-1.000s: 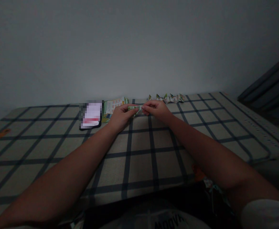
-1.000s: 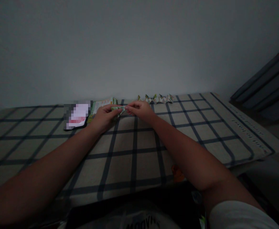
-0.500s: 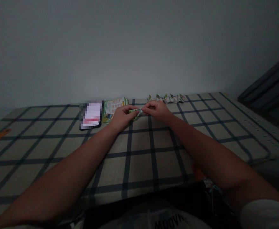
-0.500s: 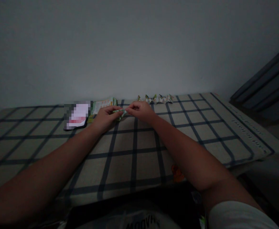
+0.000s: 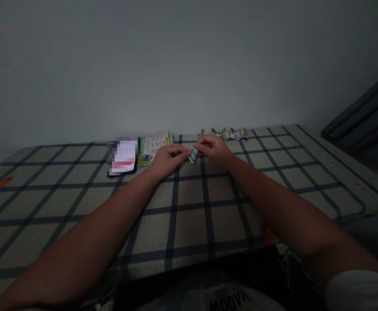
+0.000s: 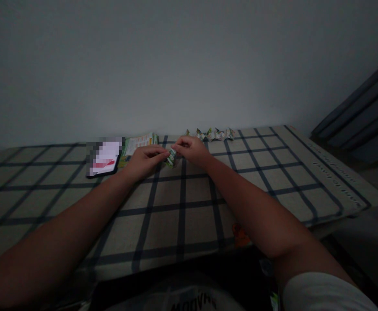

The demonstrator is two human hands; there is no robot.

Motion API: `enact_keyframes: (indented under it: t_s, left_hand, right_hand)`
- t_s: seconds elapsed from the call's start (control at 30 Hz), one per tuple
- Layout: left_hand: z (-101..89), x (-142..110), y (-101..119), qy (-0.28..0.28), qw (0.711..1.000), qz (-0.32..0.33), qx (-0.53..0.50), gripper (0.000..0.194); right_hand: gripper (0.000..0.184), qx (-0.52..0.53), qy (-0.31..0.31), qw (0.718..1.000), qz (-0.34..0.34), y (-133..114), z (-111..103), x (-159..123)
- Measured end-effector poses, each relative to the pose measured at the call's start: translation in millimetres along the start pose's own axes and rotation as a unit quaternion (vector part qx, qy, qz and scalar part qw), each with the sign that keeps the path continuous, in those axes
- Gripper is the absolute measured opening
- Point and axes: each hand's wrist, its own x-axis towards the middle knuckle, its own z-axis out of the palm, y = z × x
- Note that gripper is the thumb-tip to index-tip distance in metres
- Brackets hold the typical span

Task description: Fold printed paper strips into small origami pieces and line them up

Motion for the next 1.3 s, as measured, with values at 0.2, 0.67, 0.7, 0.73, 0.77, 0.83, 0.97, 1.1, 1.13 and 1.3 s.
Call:
enact_keyframes:
  t_s: [0.2, 0.67, 0.7, 0.73, 0.77, 0.83, 0.97, 1.1, 1.13, 1.3]
  left_hand:
    - [1.2, -0.6, -1.5, -0.048, 0.998, -0.018, 0.027, 0.022]
    - [2.6, -0.7, -6.7, 0.075, 0.996, -0.054, 0.016, 0.021]
    - [3.2, -0.7, -6.8, 0.075, 0.995, -0.059, 0.01, 0.022]
    - [3.6, -0.7, -6.9, 0.074, 0.995, -0.064, 0.005, 0.022]
    - [3.9, -0.7, -6.9, 0.072, 0.995, -0.068, 0.001, 0.022]
    - [4.1, -0.9, -6.3, 0.065, 0.995, -0.072, -0.003, 0.022]
    - [3.6, -1.5, -3.7, 0.051, 0.996, -0.075, -0.005, 0.023]
    - [3.2, -1.2, -3.4, 0.052, 0.995, -0.081, -0.023, 0.028]
    - [3.0, -1.0, -3.8, 0.057, 0.995, -0.08, -0.026, 0.029]
    - [1.8, -0.3, -5.1, 0.072, 0.994, -0.081, -0.001, 0.03]
  right_hand:
    - [0.035, -0.012, -0.017, 1.0, 0.019, -0.1, 2.6, -0.6]
    - [0.037, 0.06, -0.048, 0.994, 0.076, 7.9, -2.5, 4.2]
    - [0.036, 0.056, -0.048, 0.994, 0.077, 7.9, -3.1, 4.2]
    - [0.035, 0.052, -0.049, 0.994, 0.078, 7.8, -3.7, 4.2]
    - [0.034, 0.047, -0.051, 0.995, 0.078, 7.6, -4.3, 4.2]
    - [0.033, 0.032, -0.057, 0.995, 0.073, 7.0, -5.3, 4.3]
    - [0.032, 0.007, -0.068, 0.996, 0.049, 4.8, -5.0, 4.1]
    - [0.034, 0.019, -0.049, 0.997, 0.055, 2.9, -3.5, 3.5]
    - [0.035, 0.023, -0.05, 0.997, 0.061, 2.9, -3.3, 3.3]
    - [0.036, 0.019, -0.076, 0.993, 0.084, 5.6, -4.3, 3.6]
